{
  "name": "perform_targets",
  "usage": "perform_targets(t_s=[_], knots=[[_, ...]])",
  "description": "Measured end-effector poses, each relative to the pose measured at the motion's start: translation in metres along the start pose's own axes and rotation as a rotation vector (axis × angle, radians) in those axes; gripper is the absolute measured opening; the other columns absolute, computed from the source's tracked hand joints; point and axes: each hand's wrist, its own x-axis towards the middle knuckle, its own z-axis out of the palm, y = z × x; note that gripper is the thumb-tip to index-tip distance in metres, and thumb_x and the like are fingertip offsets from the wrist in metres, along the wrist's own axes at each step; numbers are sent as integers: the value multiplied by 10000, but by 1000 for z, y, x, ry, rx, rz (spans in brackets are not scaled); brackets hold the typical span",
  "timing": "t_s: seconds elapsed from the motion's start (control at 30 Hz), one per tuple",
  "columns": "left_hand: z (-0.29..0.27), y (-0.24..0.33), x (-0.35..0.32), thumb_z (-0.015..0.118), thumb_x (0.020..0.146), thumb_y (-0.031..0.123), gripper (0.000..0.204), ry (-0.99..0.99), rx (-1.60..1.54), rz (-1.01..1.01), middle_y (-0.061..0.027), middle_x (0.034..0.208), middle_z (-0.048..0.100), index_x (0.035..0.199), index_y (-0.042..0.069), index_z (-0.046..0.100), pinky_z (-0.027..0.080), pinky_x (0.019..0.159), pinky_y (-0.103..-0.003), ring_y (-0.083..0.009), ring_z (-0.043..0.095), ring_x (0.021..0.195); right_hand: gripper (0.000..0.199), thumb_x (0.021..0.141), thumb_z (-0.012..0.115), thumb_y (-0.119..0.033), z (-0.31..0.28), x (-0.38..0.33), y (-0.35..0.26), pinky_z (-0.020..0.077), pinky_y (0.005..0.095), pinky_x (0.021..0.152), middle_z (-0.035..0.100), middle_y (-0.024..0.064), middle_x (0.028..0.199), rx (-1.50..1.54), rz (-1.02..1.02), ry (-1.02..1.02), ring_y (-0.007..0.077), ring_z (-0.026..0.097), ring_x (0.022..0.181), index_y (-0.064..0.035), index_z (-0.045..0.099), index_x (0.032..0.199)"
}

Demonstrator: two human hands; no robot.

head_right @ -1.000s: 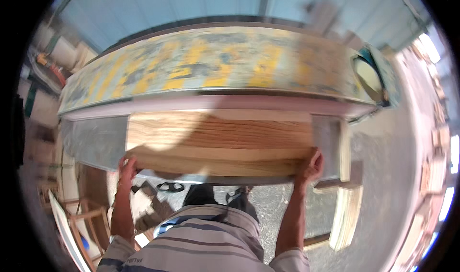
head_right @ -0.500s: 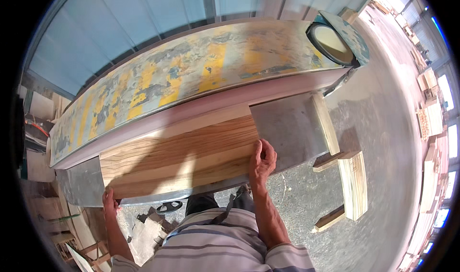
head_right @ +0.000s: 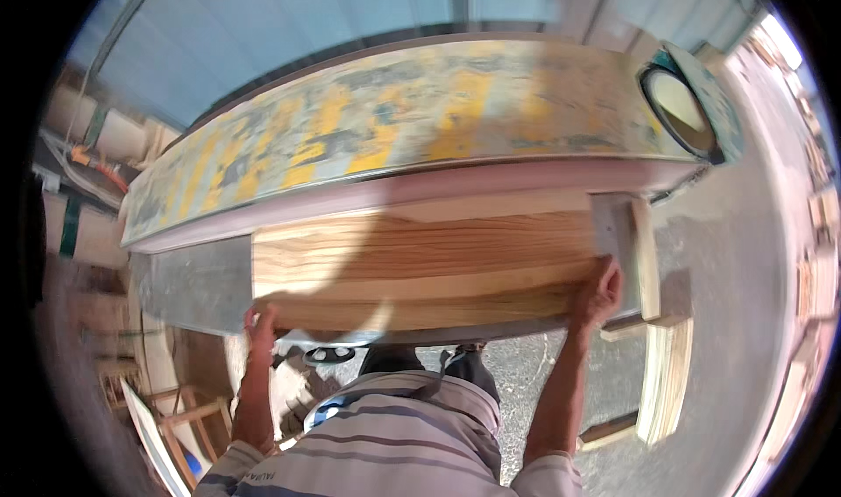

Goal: The person uses a belt sander to smooth the surfaces and edges of rectangular wooden planks. They handle the planks one at a time, pressing them against the moving belt and flipping them to sand different sides. The person stacks the finished planks on a nearby wooden stool.

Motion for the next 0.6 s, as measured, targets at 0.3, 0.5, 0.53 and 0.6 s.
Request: perform_targets(t_s=[0.3, 0.5, 0.53, 0.6], knots=[[0, -11, 1, 776, 701, 341, 721, 88, 270, 164, -179, 1044, 598, 1250, 1, 455, 520, 755, -353, -250, 593, 939, 501, 897, 544, -477, -6, 1, -5, 424, 304, 818, 633, 59, 958, -160, 6, -50, 161, 546, 885, 1, 635, 1014], [-26, -3, 20, 717, 773, 262, 694, -25, -153, 47, -223, 1077, 524, 1296, 63, 307, 589, 634, -443, -344, 620, 858, 288, 936, 541, -312, 9, -34, 2, 422, 257, 663, 567, -27, 832, 81, 59, -113, 89, 482, 763, -41, 623, 883], [-38, -12, 37, 722, 773, 279, 679, 17, -128, 26, -209, 1079, 528, 1286, 83, 323, 587, 640, -447, -339, 617, 866, 264, 942, 536, -271, 10, -36, 17, 403, 233, 684, 557, -33, 829, 38, -58, -143, 75, 464, 762, -32, 610, 861], [-63, -17, 60, 698, 793, 250, 682, -5, -120, -2, -219, 1080, 548, 1319, 131, 281, 587, 651, -454, -356, 619, 876, 216, 930, 559, -212, 24, -61, 5, 412, 225, 735, 571, -19, 851, 166, -1, -136, 75, 477, 795, -4, 612, 901]])
